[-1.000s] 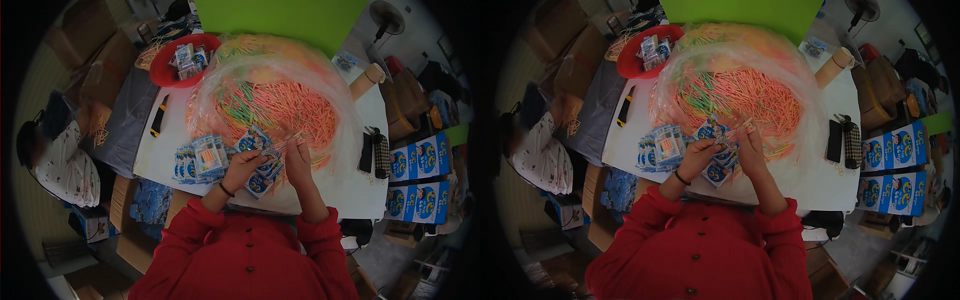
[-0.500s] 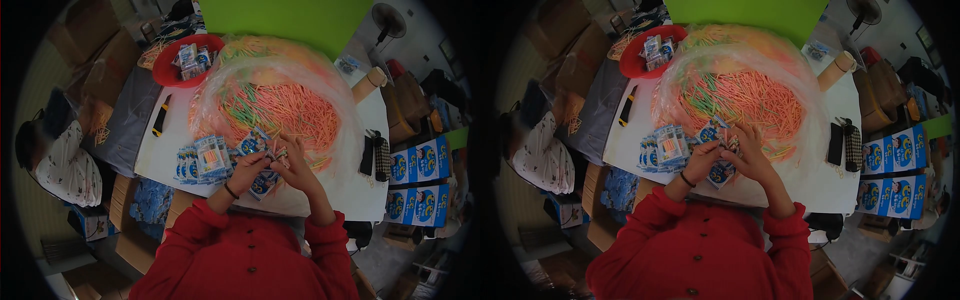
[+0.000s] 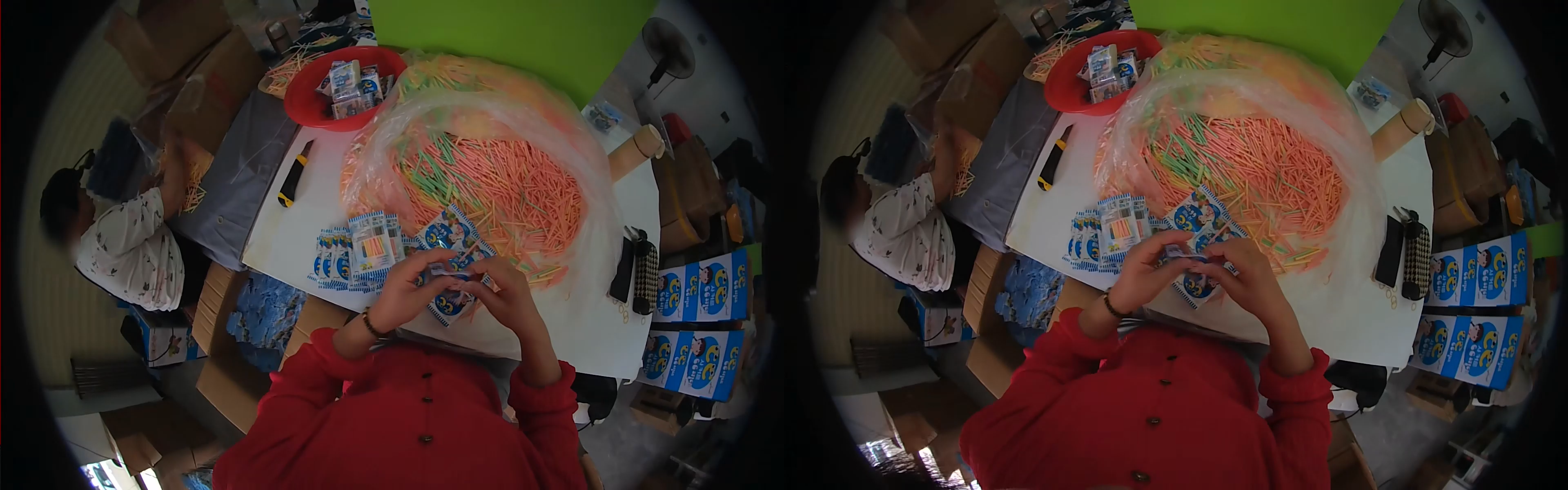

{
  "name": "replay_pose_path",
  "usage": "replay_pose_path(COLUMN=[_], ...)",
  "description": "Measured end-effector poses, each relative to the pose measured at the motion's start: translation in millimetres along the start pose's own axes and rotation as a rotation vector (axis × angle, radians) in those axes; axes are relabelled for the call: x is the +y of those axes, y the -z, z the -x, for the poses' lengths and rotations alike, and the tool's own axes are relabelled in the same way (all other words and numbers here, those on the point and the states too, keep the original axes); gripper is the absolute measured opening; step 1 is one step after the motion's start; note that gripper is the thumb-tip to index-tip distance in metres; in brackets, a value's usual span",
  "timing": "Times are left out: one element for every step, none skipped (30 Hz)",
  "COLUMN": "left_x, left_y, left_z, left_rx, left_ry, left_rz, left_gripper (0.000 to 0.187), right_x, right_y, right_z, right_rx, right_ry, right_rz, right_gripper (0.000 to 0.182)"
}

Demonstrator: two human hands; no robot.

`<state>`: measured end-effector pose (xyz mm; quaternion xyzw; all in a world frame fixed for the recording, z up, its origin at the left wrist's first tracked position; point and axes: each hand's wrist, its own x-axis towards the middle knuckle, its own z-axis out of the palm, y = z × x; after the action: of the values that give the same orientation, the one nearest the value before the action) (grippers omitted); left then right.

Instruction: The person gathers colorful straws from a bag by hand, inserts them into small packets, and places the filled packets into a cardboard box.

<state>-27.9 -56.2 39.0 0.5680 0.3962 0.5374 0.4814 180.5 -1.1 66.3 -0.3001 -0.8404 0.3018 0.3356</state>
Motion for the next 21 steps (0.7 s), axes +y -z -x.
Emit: replay_pose_path(left_x=[6.7,13.2,19.9,18.3,15.8,24.9,33.4,23.3,22.1,22.0,22.6,25.3,29.1,30.9,29.2,25.1,19.9,8.3,-9.8,-24.1,-32.2], left_y=[7.5,17.2,30.3,51.3,71.5,83.0,91.9,101.1,99.2,96.9,94.1,87.4,76.2,64.7,52.4,38.7,26.6,16.8,8.9,4.2,1.9], left_z=[6.2,7.7,7.1,7.9,6.5,0.2,-7.1,-11.2,-15.0,-19.2,-23.8,-27.6,-31.2,-35.5,-41.3,-47.8,-54.2,-60.7,-66.9,-71.1,-73.8], left_rx=[0.07,0.162,0.253,0.303,0.349,0.337,0.325,0.34,0.33,0.352,0.369,0.364,0.4,0.435,0.432,0.335,0.243,0.25,0.213,0.177,0.186], left_ry=[0.06,0.045,0.03,0.091,0.15,0.177,0.199,0.206,0.198,0.037,-0.142,-0.155,-0.193,-0.229,-0.235,-0.223,-0.212,-0.217,-0.18,-0.142,-0.146], left_rz=[-0.064,-0.041,-0.018,-0.115,-0.211,-0.375,-0.539,-0.562,-0.552,-1.005,-1.454,-1.449,-1.467,-1.485,-1.482,-1.437,-1.392,-1.391,-1.411,-1.431,-1.435], left_gripper=[0.056,0.053,0.05,0.049,0.047,0.048,0.049,0.052,0.052,0.051,0.049,0.049,0.043,0.038,0.038,0.033,0.029,0.029,0.026,0.024,0.024], right_x=[-6.3,-9.0,-1.6,13.2,27.1,37.8,47.2,56.2,65.4,75.9,86.6,96.7,105.5,114.5,123.3,132.6,141.9,150.1,155.8,160.4,165.6], right_y=[1.0,3.3,8.3,15.8,23.7,30.7,37.1,43.0,47.9,51.9,55.4,58.5,61.9,65.2,68.4,72.0,76.1,80.2,82.3,82.9,83.5], right_z=[1.1,3.3,7.8,14.3,20.2,22.9,24.0,24.1,23.7,23.3,22.1,19.9,15.2,10.0,3.9,-4.0,-14.2,-24.9,-36.2,-47.7,-57.9], right_rx=[0.053,0.107,0.112,0.192,0.274,0.339,0.349,0.395,0.439,0.452,0.446,0.437,0.449,0.438,0.421,0.424,0.408,0.392,0.394,0.389,0.383], right_ry=[-0.1,-0.201,-0.21,-0.307,-0.404,-0.457,-0.462,-0.531,-0.598,-0.597,-0.559,-0.521,-0.523,-0.438,-0.35,-0.349,-0.308,-0.263,-0.254,-0.397,-0.539], right_rz=[-0.155,-0.31,-0.301,-0.36,-0.414,-0.363,-0.345,-0.181,-0.019,-0.008,0.154,0.313,0.318,0.428,0.536,0.54,0.587,0.633,0.635,0.626,0.614], right_gripper=[0.02,0.017,0.017,0.016,0.014,0.013,0.013,0.013,0.013,0.013,0.012,0.011,0.011,0.011,0.011,0.011,0.011,0.011,0.011,0.014,0.018])
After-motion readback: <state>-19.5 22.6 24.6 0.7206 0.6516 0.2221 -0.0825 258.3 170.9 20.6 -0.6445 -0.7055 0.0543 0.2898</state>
